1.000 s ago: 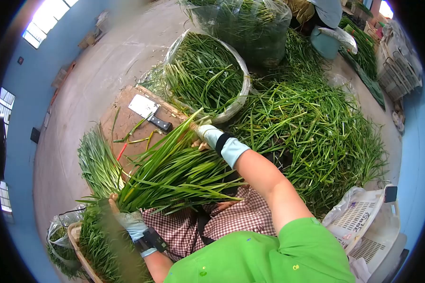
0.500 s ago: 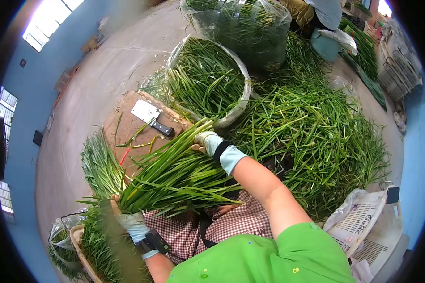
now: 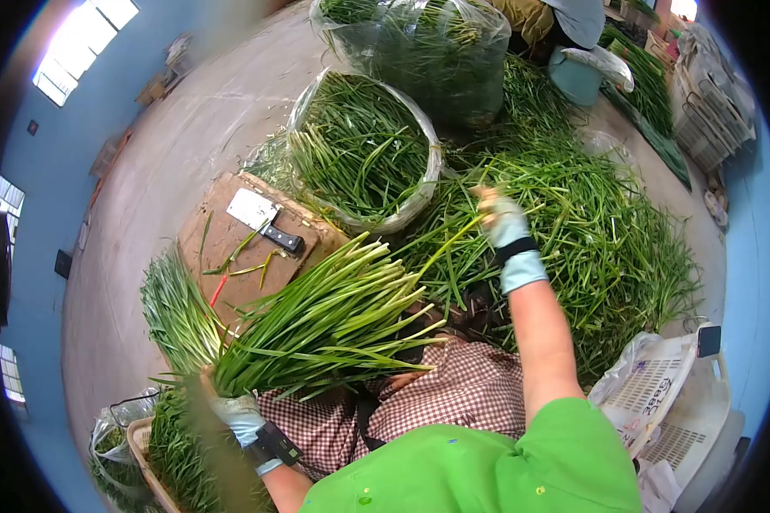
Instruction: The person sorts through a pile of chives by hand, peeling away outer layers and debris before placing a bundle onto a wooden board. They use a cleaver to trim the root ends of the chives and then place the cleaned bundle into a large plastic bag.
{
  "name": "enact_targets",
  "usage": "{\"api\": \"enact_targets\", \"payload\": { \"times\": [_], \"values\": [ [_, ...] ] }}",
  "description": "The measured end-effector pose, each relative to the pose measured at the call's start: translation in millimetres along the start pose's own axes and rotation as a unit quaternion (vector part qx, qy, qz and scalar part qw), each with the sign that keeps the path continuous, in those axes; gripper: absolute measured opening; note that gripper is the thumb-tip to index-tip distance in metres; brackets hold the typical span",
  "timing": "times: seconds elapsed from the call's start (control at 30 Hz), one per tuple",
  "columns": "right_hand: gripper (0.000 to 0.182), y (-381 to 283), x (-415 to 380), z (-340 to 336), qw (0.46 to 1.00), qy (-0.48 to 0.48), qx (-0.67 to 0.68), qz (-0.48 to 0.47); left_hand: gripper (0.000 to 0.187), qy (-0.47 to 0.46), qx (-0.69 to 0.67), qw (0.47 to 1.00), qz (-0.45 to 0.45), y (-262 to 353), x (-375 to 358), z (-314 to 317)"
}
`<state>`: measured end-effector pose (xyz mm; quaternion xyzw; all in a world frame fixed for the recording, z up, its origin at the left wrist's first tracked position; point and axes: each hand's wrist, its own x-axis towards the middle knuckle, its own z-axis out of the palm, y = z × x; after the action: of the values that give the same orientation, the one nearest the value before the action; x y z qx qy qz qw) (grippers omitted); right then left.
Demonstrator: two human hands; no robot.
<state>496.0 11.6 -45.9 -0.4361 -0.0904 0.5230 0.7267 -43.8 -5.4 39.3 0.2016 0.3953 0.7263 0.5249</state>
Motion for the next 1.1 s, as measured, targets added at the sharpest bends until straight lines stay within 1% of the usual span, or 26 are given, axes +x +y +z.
{"api": "enact_targets", "payload": {
  "times": [0.03,0.1,0.13,0.17,0.2,0.23,0.27,0.3,0.33,0.37,0.4,0.43,0.47,0.5,0.53,0.57,0.6,0.67,0.7,0.77,0.83,0.9,0.97,1.03,1.07,1.1],
  "values": [
    [0.027,-12.4,-0.3,-27.3,0.991,0.060,0.045,-0.112,0.031,0.004,0.000,1.000,-0.009,-0.2,0.8,-2.7],
    [0.037,-41.9,13.9,-81.9,0.965,0.248,0.080,-0.040,0.030,0.011,-0.008,1.000,-0.008,-1.4,-0.6,-2.3],
    [0.040,-35.2,14.9,-88.6,0.904,0.354,-0.195,-0.137,0.029,0.017,-0.018,1.000,-0.005,-2.6,-0.4,-1.1],
    [0.038,-24.6,12.6,-96.3,0.834,0.336,-0.400,-0.178,0.029,0.015,-0.019,1.000,-0.006,-3.6,2.8,-2.6],
    [0.036,-17.6,1.4,-88.3,0.707,0.341,-0.577,-0.223,0.029,0.013,-0.044,0.999,-0.013,-4.3,7.0,-7.2],
    [0.026,-12.8,-16.4,-60.4,0.842,0.193,-0.472,-0.176,0.029,0.012,-0.068,0.997,-0.020,-4.4,8.9,-10.2],
    [0.020,-9.9,-36.8,-14.7,0.882,0.128,-0.445,-0.092,0.029,-0.009,-0.071,0.997,-0.024,-3.6,7.7,-9.4],
    [0.018,13.4,-46.1,11.7,0.869,0.012,-0.456,-0.193,0.029,-0.009,-0.068,0.997,-0.025,-2.9,7.9,-9.6],
    [0.017,19.9,-64.8,53.0,0.860,-0.112,-0.458,-0.195,0.032,0.006,-0.042,0.999,0.001,-2.3,8.6,-9.1],
    [0.019,45.6,-60.3,71.4,0.879,-0.222,-0.389,-0.161,0.035,0.021,-0.017,0.999,0.028,-2.1,9.3,-7.9],
    [0.023,52.0,-72.0,102.5,0.830,-0.235,-0.498,-0.091,0.035,0.018,-0.017,0.999,0.027,0.8,7.0,-4.0],
    [0.027,60.4,-79.6,126.4,0.759,-0.274,-0.578,-0.122,0.027,0.010,-0.005,1.000,0.014,6.0,2.2,1.9],
    [0.026,79.4,-80.0,135.2,0.709,-0.322,-0.582,-0.234,0.020,0.001,0.006,1.000,-0.001,6.6,-0.3,5.5],
    [0.020,96.5,-80.2,140.0,0.730,-0.333,-0.534,-0.265,0.019,0.015,-0.028,0.999,0.027,2.7,3.2,2.0],
    [0.016,103.7,-87.6,147.1,0.777,-0.309,-0.492,-0.242,0.019,-0.001,-0.082,0.997,0.000,5.4,-2.6,12.3],
    [0.012,106.5,-93.5,152.9,0.794,-0.281,-0.470,-0.263,0.019,-0.018,-0.135,0.990,-0.033,6.8,-8.8,21.5],
    [0.011,108.9,-96.2,155.1,0.817,-0.266,-0.430,-0.276,0.020,0.019,0.002,1.000,0.020,2.6,-2.5,6.7],
    [0.010,106.4,-103.2,154.1,0.840,-0.257,-0.405,-0.254,0.020,0.031,0.133,0.989,0.059,0.4,22.4,-39.8],
    [0.011,100.9,-107.8,153.3,0.854,-0.252,-0.395,-0.225,0.023,0.002,0.097,0.994,0.040,2.0,37.3,-63.5],
    [0.012,100.2,-109.2,148.3,0.846,-0.274,-0.404,-0.216,0.027,-0.033,0.058,0.998,0.014,-10.4,50.1,-61.6],
    [0.013,80.2,-125.6,149.2,0.848,-0.272,-0.423,-0.166,0.027,-0.043,0.072,0.996,0.007,-17.9,50.0,-39.5],
    [0.019,64.4,-134.1,143.9,0.854,-0.299,-0.419,-0.070,0.028,-0.047,0.087,0.995,0.007,-18.1,45.7,-18.0],
    [0.021,77.9,-120.3,126.3,0.796,-0.351,-0.484,-0.093,0.028,-0.031,0.114,0.993,0.020,-7.5,40.8,-15.5],
    [0.018,55.6,-129.0,130.6,0.836,-0.313,-0.440,-0.094,0.027,-0.001,0.158,0.985,0.063,-0.1,35.9,-17.4],
    [0.015,49.8,-128.8,135.2,0.897,-0.281,-0.342,-0.021,0.026,0.000,0.141,0.987,0.076,2.9,31.9,-19.2],
    [0.013,59.2,-119.6,131.9,0.918,-0.280,-0.279,-0.041,0.026,-0.040,0.020,0.999,0.025,6.7,24.6,-3.4]
  ]
}}
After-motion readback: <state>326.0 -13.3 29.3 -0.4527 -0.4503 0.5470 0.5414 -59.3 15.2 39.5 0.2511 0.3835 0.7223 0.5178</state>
